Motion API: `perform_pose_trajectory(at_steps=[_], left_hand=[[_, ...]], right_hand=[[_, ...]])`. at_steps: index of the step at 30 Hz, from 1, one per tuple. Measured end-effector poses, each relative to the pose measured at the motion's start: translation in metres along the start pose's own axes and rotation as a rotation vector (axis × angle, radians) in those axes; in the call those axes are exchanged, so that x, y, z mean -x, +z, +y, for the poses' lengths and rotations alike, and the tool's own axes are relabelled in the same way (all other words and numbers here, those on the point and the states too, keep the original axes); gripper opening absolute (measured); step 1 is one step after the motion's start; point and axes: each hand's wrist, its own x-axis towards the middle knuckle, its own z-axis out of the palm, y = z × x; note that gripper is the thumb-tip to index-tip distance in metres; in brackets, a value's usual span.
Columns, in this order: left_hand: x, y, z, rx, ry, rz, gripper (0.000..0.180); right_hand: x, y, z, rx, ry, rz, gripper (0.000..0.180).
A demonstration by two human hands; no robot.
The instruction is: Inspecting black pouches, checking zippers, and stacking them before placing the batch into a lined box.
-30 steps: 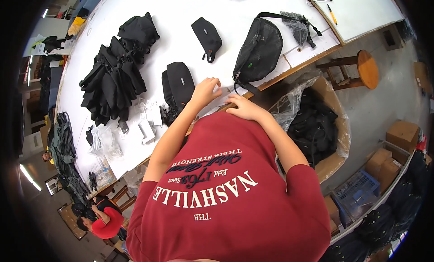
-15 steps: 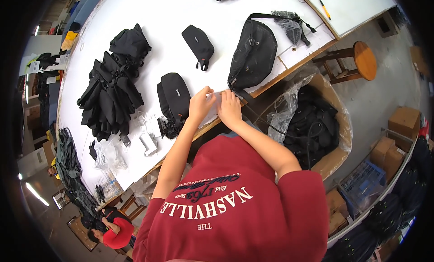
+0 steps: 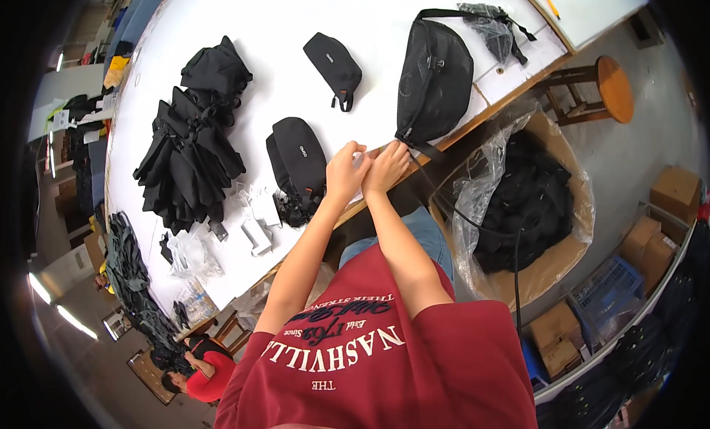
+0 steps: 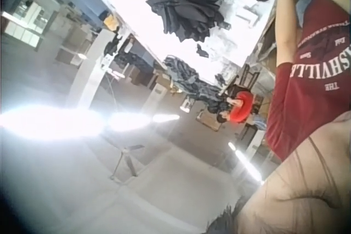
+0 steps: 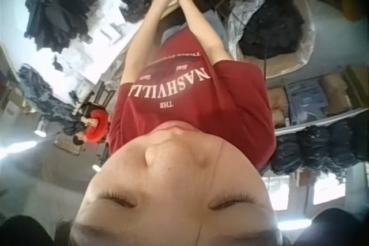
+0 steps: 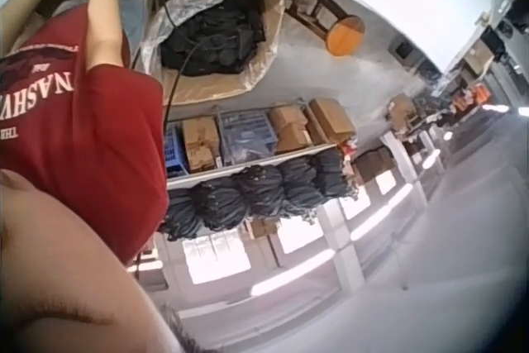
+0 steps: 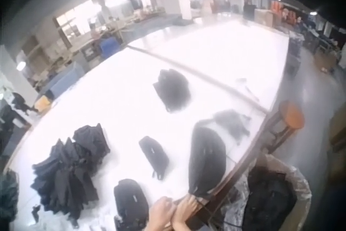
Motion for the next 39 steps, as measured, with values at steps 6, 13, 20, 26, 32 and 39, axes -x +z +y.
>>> perform_pose_trajectory(at_steps=[6, 13, 20, 26, 32, 39], left_hand=[[0.002, 0.001, -0.002, 0.008, -0.032, -0.067, 0.017], [0.029, -0.017, -0.001, 0.043, -0.213, -0.192, 0.025], [0.054, 0.001, -0.003, 1.028, -0.912, -0.547, 0.038], [0.067, -0.003, -0.017, 1.053, -0.797, -0.590, 0.023], [0.080, -0.062, 0.027, 0.516, -0.195, -0.785, 0.026], [0.018, -0.097, -0.032, 0.264, -0.431, 0.138, 0.036]], right_hand=[[0.006, -0.011, 0.023, -0.092, -0.135, -0.102, 0.014], [0.037, -0.119, 0.036, -0.540, -0.103, -0.791, 0.012], [0.057, -0.146, 0.033, -0.636, -0.189, -1.271, 0.018], [0.043, -0.129, 0.070, -0.742, 0.372, -1.313, 0.038], [0.014, -0.121, 0.042, -1.159, 1.122, -1.153, 0.043], [0.007, -0.142, 0.012, -1.273, 0.778, -0.790, 0.027]])
